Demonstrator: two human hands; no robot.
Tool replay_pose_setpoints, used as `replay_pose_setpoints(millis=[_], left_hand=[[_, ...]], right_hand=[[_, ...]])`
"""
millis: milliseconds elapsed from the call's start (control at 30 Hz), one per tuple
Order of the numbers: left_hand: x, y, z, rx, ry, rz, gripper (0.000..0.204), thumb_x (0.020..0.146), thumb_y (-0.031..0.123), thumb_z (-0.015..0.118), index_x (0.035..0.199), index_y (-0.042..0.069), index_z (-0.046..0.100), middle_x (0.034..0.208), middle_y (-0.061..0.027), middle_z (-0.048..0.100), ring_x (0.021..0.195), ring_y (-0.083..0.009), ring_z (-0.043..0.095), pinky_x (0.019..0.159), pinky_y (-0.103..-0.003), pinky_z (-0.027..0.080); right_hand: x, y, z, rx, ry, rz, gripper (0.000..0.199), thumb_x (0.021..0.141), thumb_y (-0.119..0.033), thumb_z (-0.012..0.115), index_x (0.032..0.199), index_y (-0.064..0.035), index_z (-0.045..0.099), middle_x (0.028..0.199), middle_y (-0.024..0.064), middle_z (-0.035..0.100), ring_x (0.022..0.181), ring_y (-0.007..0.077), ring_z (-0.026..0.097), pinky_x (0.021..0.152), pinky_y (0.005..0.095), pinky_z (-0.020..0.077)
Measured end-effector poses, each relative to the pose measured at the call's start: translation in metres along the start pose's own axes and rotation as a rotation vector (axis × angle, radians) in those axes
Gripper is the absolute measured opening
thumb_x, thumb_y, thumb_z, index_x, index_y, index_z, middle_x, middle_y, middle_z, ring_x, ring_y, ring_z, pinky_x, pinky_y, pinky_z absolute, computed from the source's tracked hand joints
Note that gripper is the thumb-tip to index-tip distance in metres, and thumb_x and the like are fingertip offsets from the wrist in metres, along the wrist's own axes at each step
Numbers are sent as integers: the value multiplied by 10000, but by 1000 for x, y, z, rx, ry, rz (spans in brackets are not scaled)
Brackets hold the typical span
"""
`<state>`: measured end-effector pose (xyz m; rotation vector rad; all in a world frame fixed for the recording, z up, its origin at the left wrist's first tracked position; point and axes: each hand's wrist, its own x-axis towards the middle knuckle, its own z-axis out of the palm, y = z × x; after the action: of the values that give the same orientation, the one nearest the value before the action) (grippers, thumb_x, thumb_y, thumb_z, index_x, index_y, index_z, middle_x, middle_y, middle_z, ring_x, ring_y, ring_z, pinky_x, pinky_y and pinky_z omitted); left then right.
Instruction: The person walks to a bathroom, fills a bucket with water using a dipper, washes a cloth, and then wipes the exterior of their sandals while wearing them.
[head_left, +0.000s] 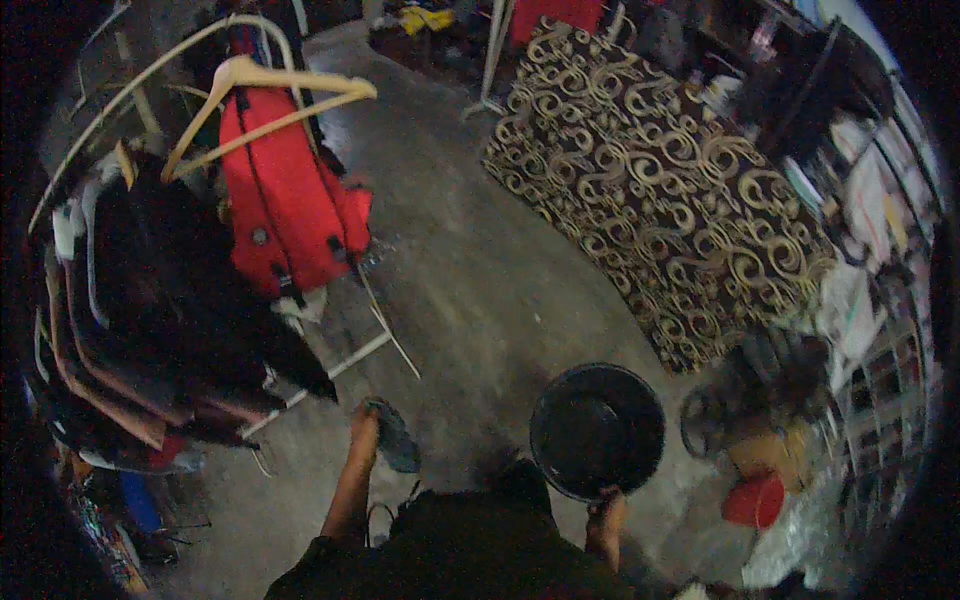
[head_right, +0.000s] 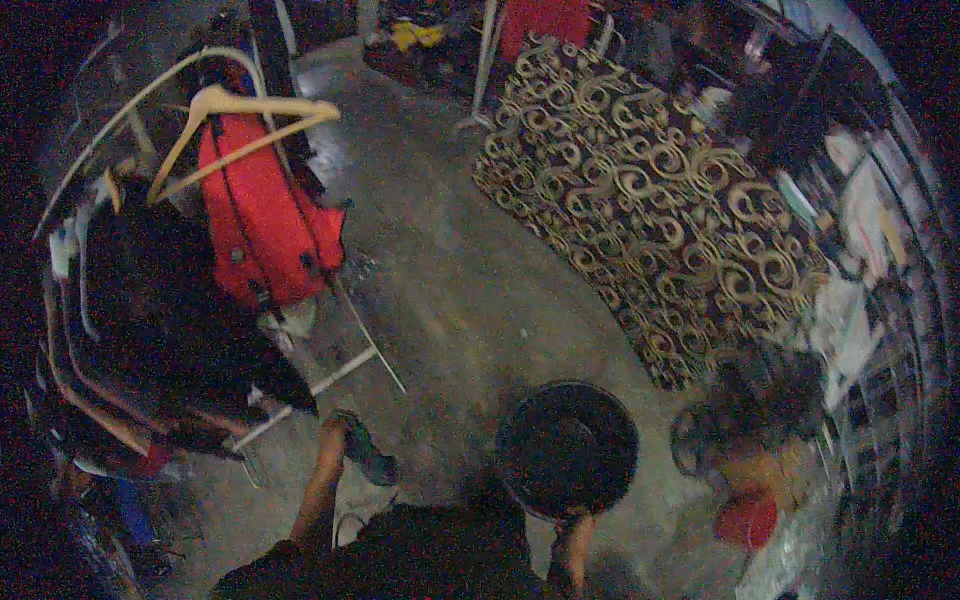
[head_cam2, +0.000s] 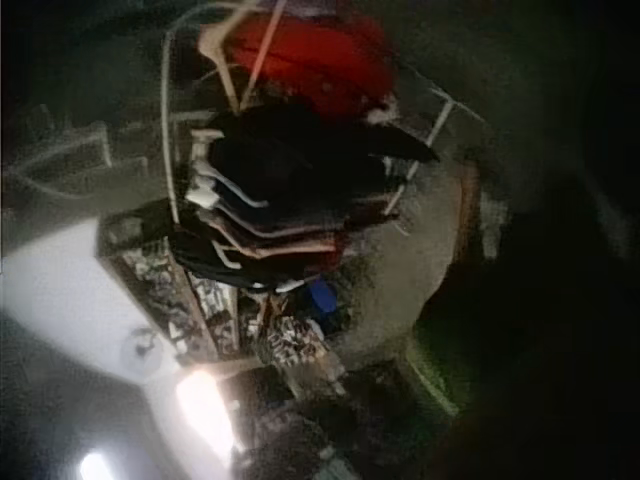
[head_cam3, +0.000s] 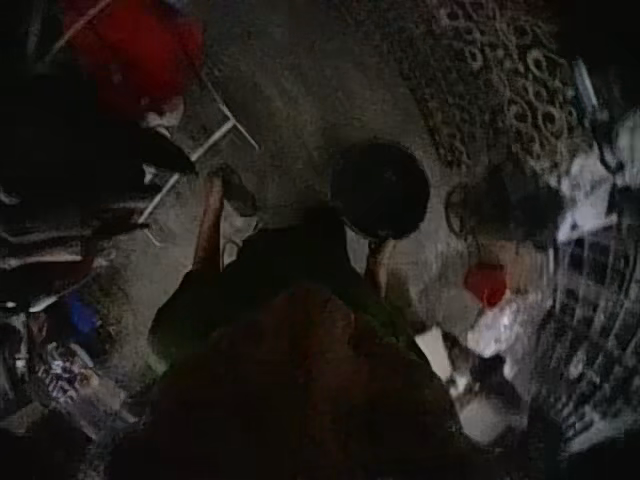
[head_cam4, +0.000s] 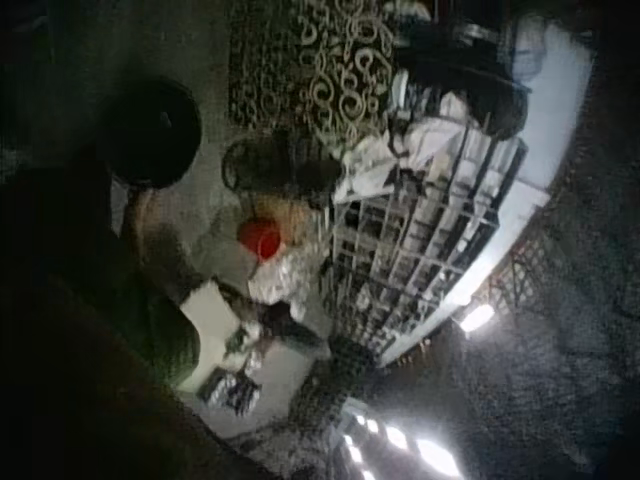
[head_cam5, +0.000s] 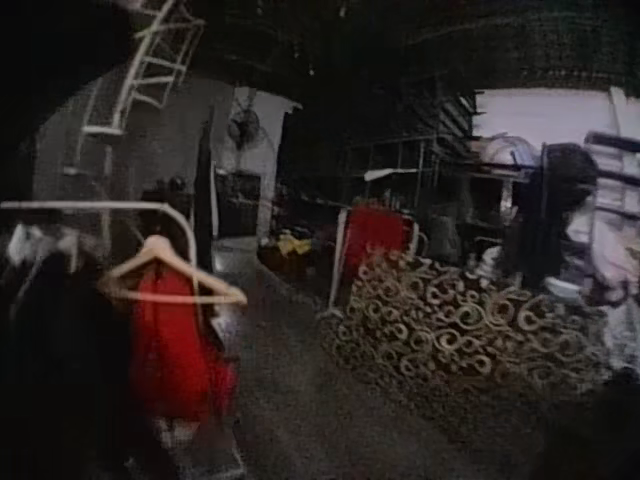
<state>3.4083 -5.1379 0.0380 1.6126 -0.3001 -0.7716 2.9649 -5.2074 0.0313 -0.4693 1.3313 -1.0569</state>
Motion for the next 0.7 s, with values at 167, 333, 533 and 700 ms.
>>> replay_pose_setpoints(millis=[167, 333, 533, 700], left_hand=[[160, -11, 84, 41, -20, -168, 228, 801, 188, 432, 906, 30, 559, 822, -74, 566, 715, -170, 523, 624, -299, 422], [242, 43, 176, 36, 123, -133, 246, 807, 230, 461, 905, 33, 570, 821, -75, 570, 731, -168, 530, 626, -306, 425], [381, 84, 241, -34, 409, -68, 275, 826, 297, 505, 906, 46, 581, 777, -56, 574, 710, -156, 531, 622, -305, 429], [559, 43, 228, 32, 514, -36, 265, 827, 272, 499, 926, 38, 573, 744, -61, 564, 679, -160, 526, 588, -304, 424]], right_hand=[[164, -54, 133, -134, 29, -4, 116, 745, -212, 493, 817, -124, 515, 764, 2, 506, 563, 124, 414, 487, 239, 316], [322, -125, 275, -216, 54, 124, 148, 732, -256, 529, 805, -128, 543, 693, 1, 497, 554, 143, 437, 462, 270, 322], [536, -196, 440, -326, -176, 27, 155, 765, -285, 526, 790, -133, 528, 637, -14, 452, 524, 140, 427, 452, 272, 317], [637, -231, 627, -372, -258, -23, 146, 768, -275, 523, 781, -130, 510, 625, -16, 428, 532, 135, 436, 449, 264, 332]])
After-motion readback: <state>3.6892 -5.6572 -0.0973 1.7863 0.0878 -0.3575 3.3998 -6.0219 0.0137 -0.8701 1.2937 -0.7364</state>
